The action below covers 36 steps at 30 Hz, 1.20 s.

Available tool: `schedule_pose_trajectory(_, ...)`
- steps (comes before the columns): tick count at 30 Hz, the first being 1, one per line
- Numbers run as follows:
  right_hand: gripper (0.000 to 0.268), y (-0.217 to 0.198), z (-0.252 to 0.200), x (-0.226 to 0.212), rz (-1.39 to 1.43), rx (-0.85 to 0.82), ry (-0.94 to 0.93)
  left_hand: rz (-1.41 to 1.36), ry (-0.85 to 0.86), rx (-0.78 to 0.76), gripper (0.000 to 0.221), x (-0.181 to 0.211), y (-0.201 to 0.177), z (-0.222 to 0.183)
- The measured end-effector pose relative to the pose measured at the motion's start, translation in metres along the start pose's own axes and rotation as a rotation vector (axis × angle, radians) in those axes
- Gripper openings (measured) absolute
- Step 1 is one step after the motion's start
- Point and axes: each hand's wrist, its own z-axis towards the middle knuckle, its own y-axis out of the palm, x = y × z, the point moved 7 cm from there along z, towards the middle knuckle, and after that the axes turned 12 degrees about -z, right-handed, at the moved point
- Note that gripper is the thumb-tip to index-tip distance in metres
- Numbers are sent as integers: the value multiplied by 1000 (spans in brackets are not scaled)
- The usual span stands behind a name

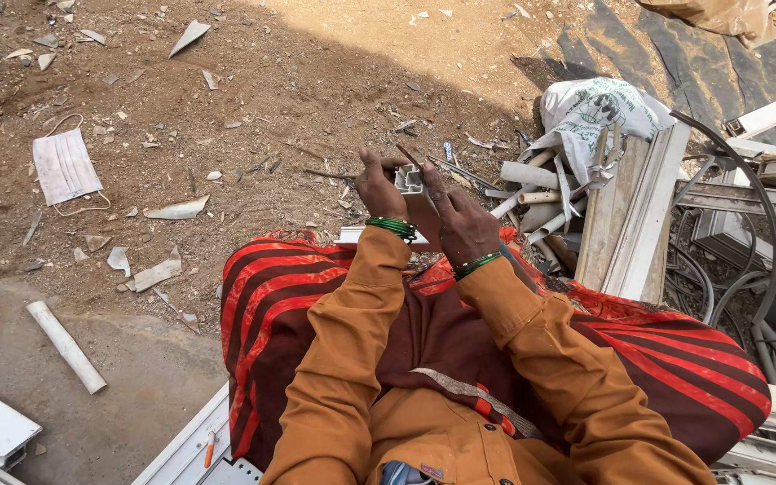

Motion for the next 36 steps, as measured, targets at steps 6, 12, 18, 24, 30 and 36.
schedule_pose_trajectory(6,86,15,-20,14,32,-91,17,-78,-42,57,94,20,-3,28)
schedule_pose_trajectory(12,79,-1,-11,12,261,-19,119,-141,-123,55,92,30,-23,29)
schedule_pose_trajectory(18,40,14,-23,36,394,-203,441,-146,-191,-196,87,53,-9,6)
schedule_pose_trajectory(24,42,16,-32,52,539,-279,462,-37,-206,-468,90,67,31,-28)
schedule_pose_trajectory(30,70,9,-45,51,786,-135,292,-91,-294,-434,87,50,51,-43)
schedule_pose_trajectory(36,41,69,-93,149,759,-195,793,-318,-423,-342,81,31,60,-37)
